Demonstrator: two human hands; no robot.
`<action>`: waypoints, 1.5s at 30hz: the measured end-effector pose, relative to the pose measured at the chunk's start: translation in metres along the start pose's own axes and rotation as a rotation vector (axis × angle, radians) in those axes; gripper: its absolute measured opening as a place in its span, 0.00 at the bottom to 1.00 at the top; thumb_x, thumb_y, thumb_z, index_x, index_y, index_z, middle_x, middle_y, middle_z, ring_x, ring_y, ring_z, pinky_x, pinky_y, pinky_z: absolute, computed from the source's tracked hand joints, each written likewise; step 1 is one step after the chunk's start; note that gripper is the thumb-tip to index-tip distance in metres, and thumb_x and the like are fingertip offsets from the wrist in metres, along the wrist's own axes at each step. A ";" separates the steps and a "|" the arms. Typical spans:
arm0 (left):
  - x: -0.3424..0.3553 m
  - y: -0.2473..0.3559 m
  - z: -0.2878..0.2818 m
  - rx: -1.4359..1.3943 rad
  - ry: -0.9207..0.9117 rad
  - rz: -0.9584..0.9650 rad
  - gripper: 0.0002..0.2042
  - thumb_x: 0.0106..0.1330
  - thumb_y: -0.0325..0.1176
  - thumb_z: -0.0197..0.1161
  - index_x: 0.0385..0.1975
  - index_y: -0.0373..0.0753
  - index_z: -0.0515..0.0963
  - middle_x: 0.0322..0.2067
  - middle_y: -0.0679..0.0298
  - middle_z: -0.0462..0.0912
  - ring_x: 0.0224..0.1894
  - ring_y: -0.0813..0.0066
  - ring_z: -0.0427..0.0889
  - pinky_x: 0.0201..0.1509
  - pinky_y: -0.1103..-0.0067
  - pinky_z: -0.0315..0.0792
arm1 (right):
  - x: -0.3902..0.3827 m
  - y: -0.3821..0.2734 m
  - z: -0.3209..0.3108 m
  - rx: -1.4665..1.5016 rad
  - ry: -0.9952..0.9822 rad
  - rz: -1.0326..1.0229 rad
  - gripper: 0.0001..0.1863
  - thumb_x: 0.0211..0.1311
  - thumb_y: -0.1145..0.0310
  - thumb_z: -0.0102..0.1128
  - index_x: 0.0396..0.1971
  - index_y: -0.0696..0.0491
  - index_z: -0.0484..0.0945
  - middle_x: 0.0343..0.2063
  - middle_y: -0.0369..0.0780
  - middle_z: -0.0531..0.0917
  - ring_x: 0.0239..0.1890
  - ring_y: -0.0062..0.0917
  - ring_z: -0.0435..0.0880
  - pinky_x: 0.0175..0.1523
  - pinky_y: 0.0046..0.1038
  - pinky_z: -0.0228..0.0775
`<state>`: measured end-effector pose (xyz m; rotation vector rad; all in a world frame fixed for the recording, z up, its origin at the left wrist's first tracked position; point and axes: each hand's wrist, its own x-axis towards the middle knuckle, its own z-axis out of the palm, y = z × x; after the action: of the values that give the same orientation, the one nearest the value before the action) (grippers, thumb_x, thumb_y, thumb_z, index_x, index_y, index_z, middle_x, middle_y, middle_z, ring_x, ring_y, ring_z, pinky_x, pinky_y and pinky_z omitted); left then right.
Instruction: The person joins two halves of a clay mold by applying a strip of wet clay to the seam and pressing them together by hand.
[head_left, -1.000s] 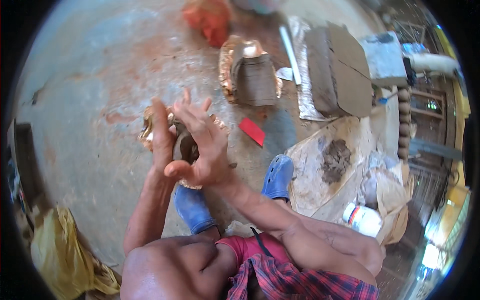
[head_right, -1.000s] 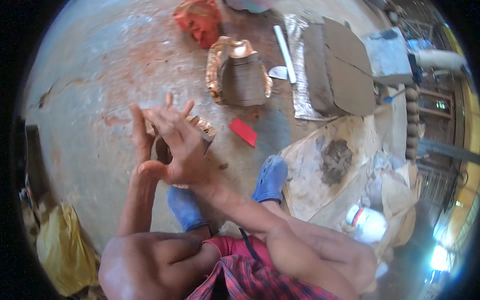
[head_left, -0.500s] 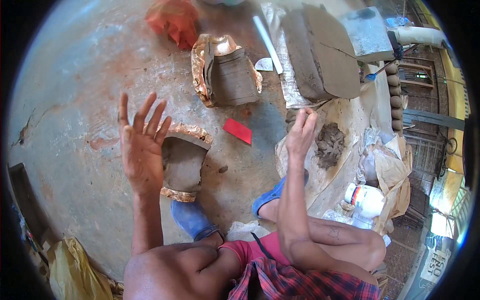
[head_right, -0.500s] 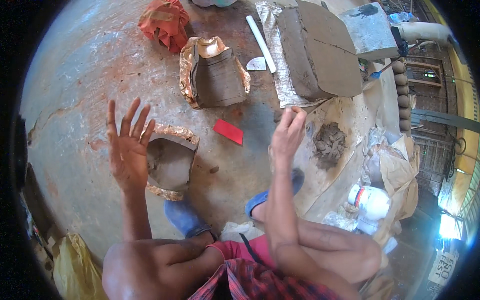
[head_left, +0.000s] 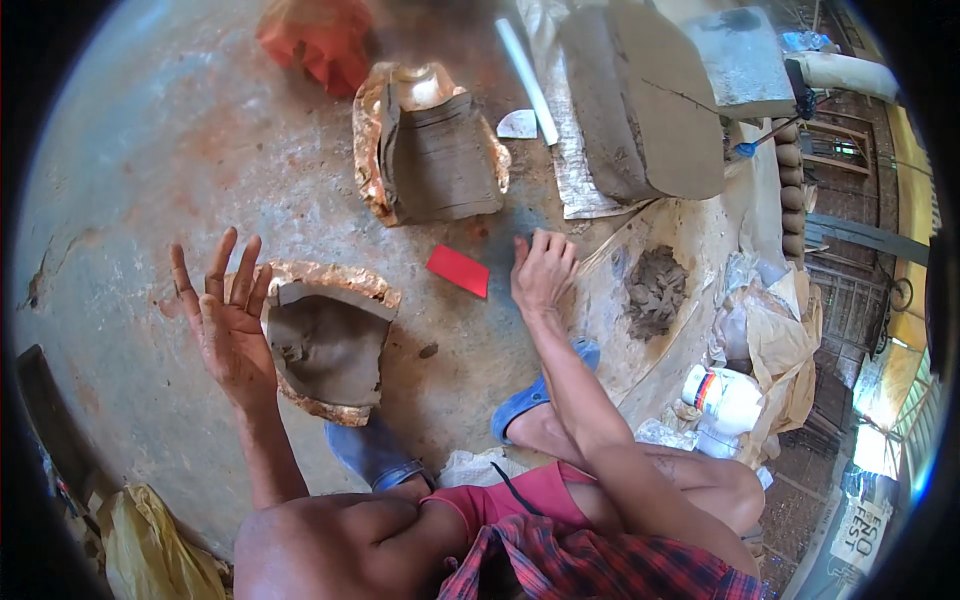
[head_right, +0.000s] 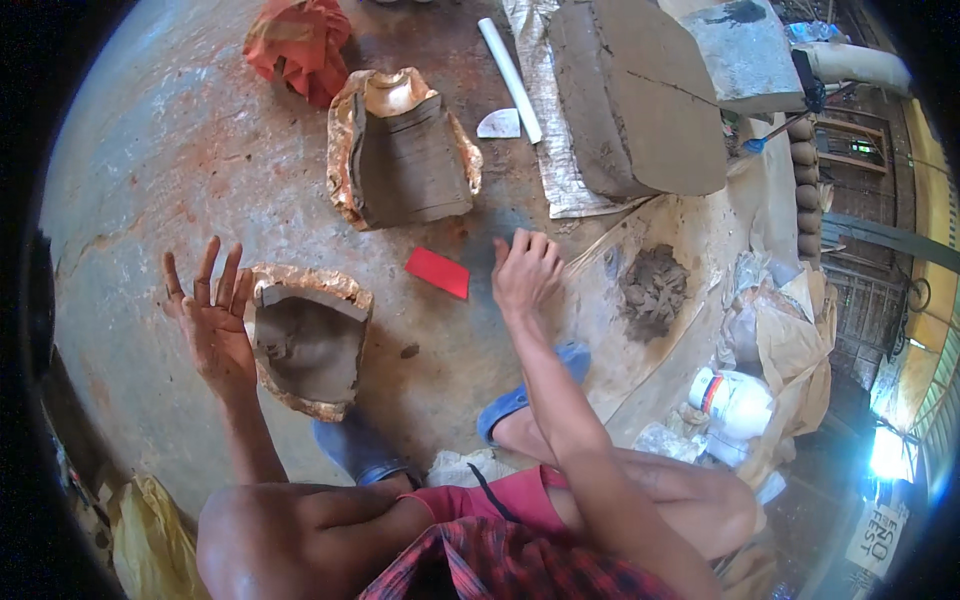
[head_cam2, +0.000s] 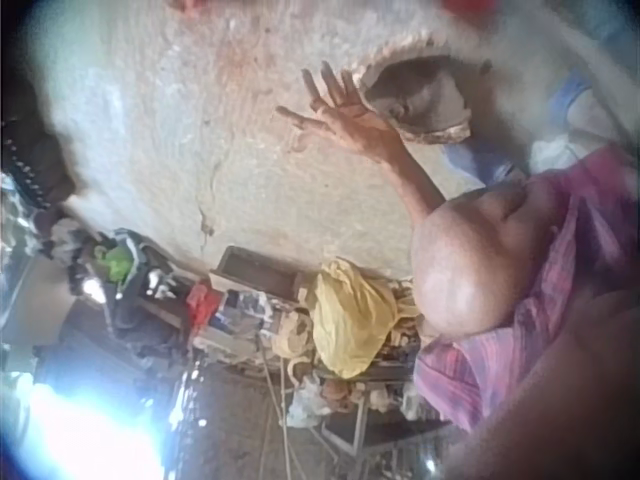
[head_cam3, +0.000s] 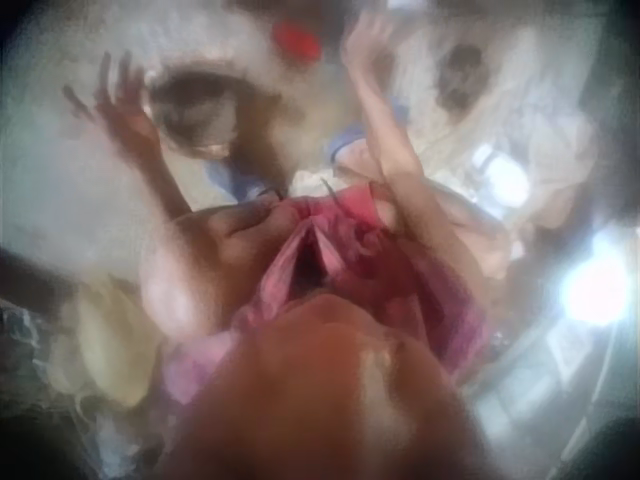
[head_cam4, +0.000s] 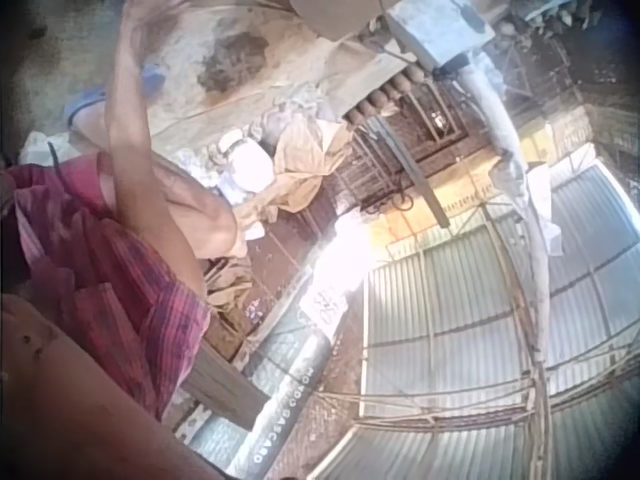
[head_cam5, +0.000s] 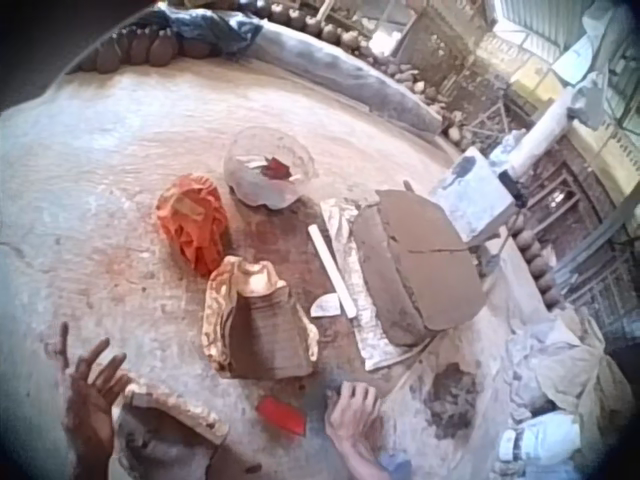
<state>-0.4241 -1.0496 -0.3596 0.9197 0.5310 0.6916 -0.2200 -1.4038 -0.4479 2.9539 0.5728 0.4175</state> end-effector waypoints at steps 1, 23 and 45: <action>0.004 0.000 0.002 0.004 0.008 -0.003 0.40 0.80 0.49 0.56 0.83 0.47 0.42 0.73 0.40 0.66 0.72 0.44 0.73 0.71 0.60 0.75 | 0.001 -0.007 0.002 -0.017 0.009 -0.002 0.18 0.72 0.51 0.61 0.48 0.49 0.80 0.46 0.42 0.80 0.50 0.41 0.76 0.52 0.48 0.67; -0.007 0.025 -0.043 0.308 0.140 0.155 0.37 0.81 0.45 0.56 0.82 0.46 0.44 0.72 0.41 0.68 0.70 0.43 0.75 0.71 0.60 0.74 | 0.120 0.016 0.029 0.218 -0.120 -0.131 0.50 0.77 0.30 0.28 0.83 0.54 0.44 0.82 0.49 0.48 0.83 0.58 0.39 0.75 0.75 0.22; -0.009 0.019 -0.071 0.355 0.188 0.143 0.36 0.82 0.39 0.55 0.83 0.47 0.45 0.70 0.44 0.71 0.68 0.46 0.78 0.68 0.62 0.78 | 0.049 0.001 0.013 0.274 -0.157 -0.219 0.45 0.77 0.43 0.48 0.79 0.60 0.52 0.81 0.50 0.53 0.83 0.52 0.46 0.80 0.65 0.32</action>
<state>-0.4840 -1.0111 -0.3783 1.2403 0.7772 0.8335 -0.1719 -1.3870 -0.4484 3.0884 0.9908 0.0903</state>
